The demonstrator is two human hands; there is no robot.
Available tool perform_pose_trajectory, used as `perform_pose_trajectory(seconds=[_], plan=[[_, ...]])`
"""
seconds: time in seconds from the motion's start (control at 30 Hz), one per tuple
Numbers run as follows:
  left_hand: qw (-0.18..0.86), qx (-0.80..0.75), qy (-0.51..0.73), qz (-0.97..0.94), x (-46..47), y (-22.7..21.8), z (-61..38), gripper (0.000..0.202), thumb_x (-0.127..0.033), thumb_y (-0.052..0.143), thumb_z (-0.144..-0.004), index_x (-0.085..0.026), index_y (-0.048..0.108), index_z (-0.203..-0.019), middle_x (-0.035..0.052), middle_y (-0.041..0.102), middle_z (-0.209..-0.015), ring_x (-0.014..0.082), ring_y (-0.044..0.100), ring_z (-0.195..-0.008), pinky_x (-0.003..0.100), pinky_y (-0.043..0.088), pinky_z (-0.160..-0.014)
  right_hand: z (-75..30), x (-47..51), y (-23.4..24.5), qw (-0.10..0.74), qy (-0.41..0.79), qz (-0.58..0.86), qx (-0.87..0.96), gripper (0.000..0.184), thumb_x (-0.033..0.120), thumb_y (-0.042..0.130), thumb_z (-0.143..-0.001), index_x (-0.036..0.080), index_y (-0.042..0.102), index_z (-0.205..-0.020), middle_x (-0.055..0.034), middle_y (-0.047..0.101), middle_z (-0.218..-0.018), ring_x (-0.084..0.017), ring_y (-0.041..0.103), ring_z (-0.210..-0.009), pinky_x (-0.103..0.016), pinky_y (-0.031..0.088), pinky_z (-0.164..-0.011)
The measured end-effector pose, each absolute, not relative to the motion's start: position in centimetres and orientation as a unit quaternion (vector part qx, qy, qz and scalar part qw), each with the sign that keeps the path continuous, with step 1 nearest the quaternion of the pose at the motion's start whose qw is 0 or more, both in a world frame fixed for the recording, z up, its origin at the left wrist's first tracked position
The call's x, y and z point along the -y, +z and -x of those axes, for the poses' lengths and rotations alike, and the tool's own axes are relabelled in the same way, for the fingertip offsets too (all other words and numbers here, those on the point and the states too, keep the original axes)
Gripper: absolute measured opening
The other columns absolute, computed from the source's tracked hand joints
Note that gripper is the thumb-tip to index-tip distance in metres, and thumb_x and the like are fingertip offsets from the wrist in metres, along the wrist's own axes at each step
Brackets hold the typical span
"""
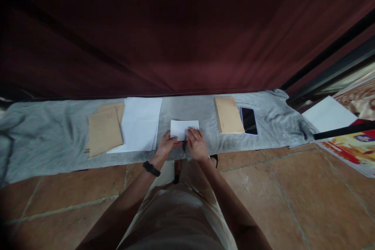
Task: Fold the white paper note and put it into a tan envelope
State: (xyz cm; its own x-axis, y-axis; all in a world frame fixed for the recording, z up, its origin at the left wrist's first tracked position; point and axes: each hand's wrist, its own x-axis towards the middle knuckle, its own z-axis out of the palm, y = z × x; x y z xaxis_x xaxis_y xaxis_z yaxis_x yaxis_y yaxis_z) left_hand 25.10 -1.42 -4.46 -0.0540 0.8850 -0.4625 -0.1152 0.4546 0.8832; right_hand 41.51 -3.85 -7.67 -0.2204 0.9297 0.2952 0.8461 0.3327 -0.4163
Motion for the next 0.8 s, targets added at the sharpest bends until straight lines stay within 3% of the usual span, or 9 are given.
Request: perform_pose_trajectory(seconds=[0.13, 0.23, 0.37, 0.47, 0.57, 0.63, 0.8], plan=[[0.568, -0.648, 0.361, -0.356, 1.6, -4.3, -24.7, 0.025, -0.015, 0.063, -0.082, -0.015, 0.054, -0.105, -0.0046, 0.061, -0.06, 0.0133, 0.061, -0.046, 0.025, 0.052, -0.05, -41.3, 3.8, -7.7, 0.249, 0.083, 0.567, 0.781, 0.042, 0.024, 0.042, -0.103, 0.016, 0.056, -0.143, -0.0128, 0.055, -0.149, -0.025, 0.049, -0.14, -0.048, 0.035, -0.121], [0.521, -0.68, 0.334, -0.394, 2.4, -3.9, -24.2, 0.031, -0.016, 0.061, -0.085, -0.017, 0.053, -0.114, -0.0077, 0.057, -0.056, 0.0131, 0.055, -0.041, 0.024, 0.046, -0.048, -41.4, 3.8, -7.8, 0.243, 0.083, 0.566, 0.783, 0.042, 0.024, 0.042, -0.103, 0.016, 0.056, -0.142, -0.0126, 0.054, -0.15, -0.025, 0.048, -0.141, -0.048, 0.035, -0.121], [0.309, -0.732, 0.258, -0.55, 4.6, -3.2, -23.6, 0.029, -0.024, 0.056, -0.093, -0.018, 0.055, -0.121, 0.0038, 0.07, -0.079, 0.021, 0.069, -0.068, 0.031, 0.053, -0.065, -41.5, 3.9, -7.9, 0.24, 0.087, 0.565, 0.784, 0.043, 0.022, 0.044, -0.102, 0.016, 0.054, -0.144, -0.0127, 0.053, -0.151, -0.025, 0.046, -0.142, -0.048, 0.034, -0.121], [0.183, -0.673, 0.236, -0.676, 6.2, -3.1, -23.8, 0.026, -0.023, 0.044, -0.099, -0.019, 0.061, -0.118, 0.0106, 0.072, -0.099, 0.0249, 0.07, -0.094, 0.037, 0.055, -0.083, -41.4, 4.0, -7.8, 0.242, 0.088, 0.566, 0.783, 0.044, 0.021, 0.044, -0.101, 0.016, 0.053, -0.145, -0.0127, 0.053, -0.151, -0.025, 0.045, -0.143, -0.048, 0.034, -0.121], [0.123, -0.577, 0.229, -0.774, 7.1, -3.7, -24.3, 0.034, -0.025, 0.041, -0.101, -0.016, 0.06, -0.128, 0.0149, 0.068, -0.126, 0.0276, 0.061, -0.122, 0.044, 0.049, -0.104, -41.4, 4.0, -7.7, 0.242, 0.09, 0.566, 0.783, 0.046, 0.019, 0.043, -0.101, 0.016, 0.052, -0.146, -0.0121, 0.053, -0.151, -0.024, 0.044, -0.143, -0.048, 0.033, -0.122], [0.099, -0.553, 0.208, -0.801, 7.5, -4.4, -24.3, 0.044, -0.029, 0.042, -0.101, -0.012, 0.052, -0.141, 0.0178, 0.057, -0.144, 0.0295, 0.049, -0.139, 0.048, 0.04, -0.115, -41.4, 4.0, -7.6, 0.236, 0.092, 0.565, 0.785, 0.046, 0.02, 0.043, -0.101, 0.015, 0.051, -0.147, -0.0126, 0.053, -0.151, -0.024, 0.044, -0.144, -0.048, 0.033, -0.122], [0.09, -0.535, 0.159, -0.825, 8.4, -5.8, -23.5, 0.06, -0.037, 0.043, -0.101, -0.008, 0.039, -0.153, 0.0188, 0.042, -0.158, 0.0287, 0.033, -0.151, 0.049, 0.027, -0.125, -41.5, 3.9, -7.2, 0.232, 0.099, 0.562, 0.788, 0.045, 0.023, 0.042, -0.103, 0.014, 0.054, -0.145, -0.0134, 0.053, -0.151, -0.025, 0.045, -0.143, -0.048, 0.034, -0.122]])
